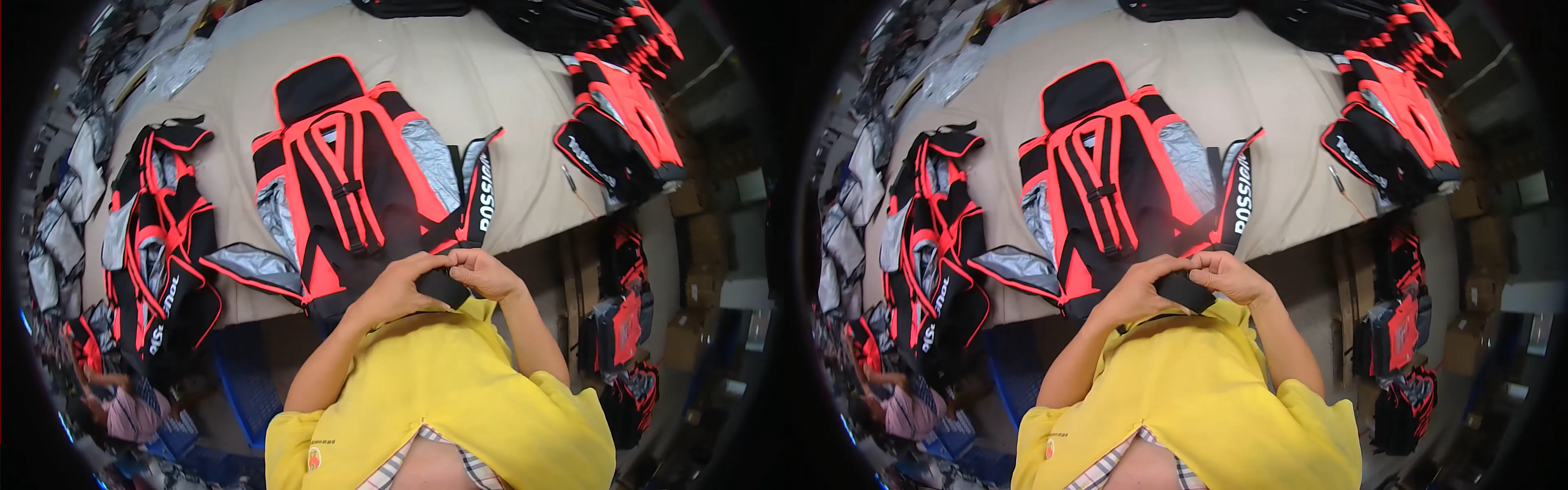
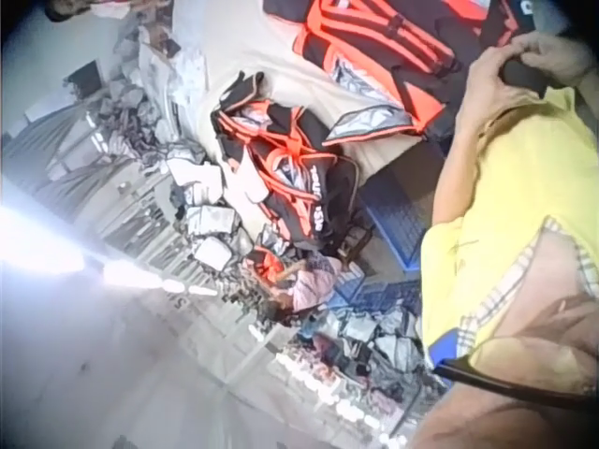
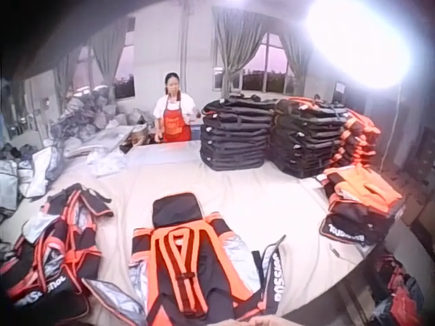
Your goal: The recorder is seen checking and folding red and black sports bags at a manufacturing facility.
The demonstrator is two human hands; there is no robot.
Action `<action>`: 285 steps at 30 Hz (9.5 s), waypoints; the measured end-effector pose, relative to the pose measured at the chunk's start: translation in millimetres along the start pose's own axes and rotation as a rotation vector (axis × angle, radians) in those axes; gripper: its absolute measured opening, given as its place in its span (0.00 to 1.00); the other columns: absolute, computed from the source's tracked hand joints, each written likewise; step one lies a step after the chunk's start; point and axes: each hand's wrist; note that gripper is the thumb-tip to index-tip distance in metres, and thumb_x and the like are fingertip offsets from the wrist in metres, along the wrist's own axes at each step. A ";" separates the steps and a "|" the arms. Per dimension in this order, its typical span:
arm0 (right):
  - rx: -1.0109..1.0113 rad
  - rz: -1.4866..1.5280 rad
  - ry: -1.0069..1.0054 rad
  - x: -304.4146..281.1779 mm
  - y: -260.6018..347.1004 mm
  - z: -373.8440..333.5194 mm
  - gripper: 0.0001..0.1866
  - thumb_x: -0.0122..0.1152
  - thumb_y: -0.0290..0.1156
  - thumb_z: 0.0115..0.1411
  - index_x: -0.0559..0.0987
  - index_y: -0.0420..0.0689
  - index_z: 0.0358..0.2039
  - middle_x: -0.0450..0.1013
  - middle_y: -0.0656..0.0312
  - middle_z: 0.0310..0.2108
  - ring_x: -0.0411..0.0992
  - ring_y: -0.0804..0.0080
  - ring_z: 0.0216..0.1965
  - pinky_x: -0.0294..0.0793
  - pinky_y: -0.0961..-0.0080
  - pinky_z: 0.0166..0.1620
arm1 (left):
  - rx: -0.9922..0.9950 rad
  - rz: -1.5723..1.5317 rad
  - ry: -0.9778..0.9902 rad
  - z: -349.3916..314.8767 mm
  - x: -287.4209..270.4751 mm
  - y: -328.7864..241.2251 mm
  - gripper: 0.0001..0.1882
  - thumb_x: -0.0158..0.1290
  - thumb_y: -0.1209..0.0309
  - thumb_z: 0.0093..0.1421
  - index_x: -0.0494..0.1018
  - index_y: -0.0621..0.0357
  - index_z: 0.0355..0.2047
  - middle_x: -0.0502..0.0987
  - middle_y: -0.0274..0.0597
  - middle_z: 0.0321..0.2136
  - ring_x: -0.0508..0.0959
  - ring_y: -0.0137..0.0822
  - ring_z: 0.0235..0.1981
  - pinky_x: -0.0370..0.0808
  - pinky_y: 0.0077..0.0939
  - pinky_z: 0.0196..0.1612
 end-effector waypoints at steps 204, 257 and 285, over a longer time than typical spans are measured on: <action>-0.770 -0.410 0.384 141.5 160.1 11.6 0.18 0.57 0.15 0.67 0.82 0.41 0.55 0.83 0.49 0.48 0.83 0.53 0.46 0.82 0.67 0.50 | -0.172 0.798 -0.541 -191.8 5.2 211.8 0.21 0.53 0.84 0.56 0.77 0.59 0.50 0.72 0.55 0.65 0.68 0.56 0.70 0.58 0.64 0.72; -0.279 -0.626 -0.532 -289.1 69.6 141.4 0.15 0.69 0.37 0.66 0.77 0.44 0.26 0.75 0.55 0.17 0.77 0.55 0.18 0.72 0.63 0.23 | -0.624 -0.692 -0.730 255.7 -52.4 191.9 0.13 0.51 0.75 0.73 0.78 0.59 0.55 0.82 0.37 0.48 0.81 0.32 0.50 0.75 0.31 0.57; -0.070 -0.290 -0.673 -285.9 5.5 50.9 0.17 0.65 0.41 0.71 0.79 0.41 0.30 0.73 0.66 0.18 0.68 0.85 0.21 0.67 0.78 0.26 | -0.661 0.357 -0.396 192.8 -36.0 49.8 0.07 0.53 0.74 0.73 0.77 0.66 0.43 0.83 0.47 0.38 0.83 0.38 0.38 0.77 0.30 0.43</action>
Point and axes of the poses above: each hand's wrist, its own z-axis towards the middle knuckle, its own x-axis out of the palm, y = z × x
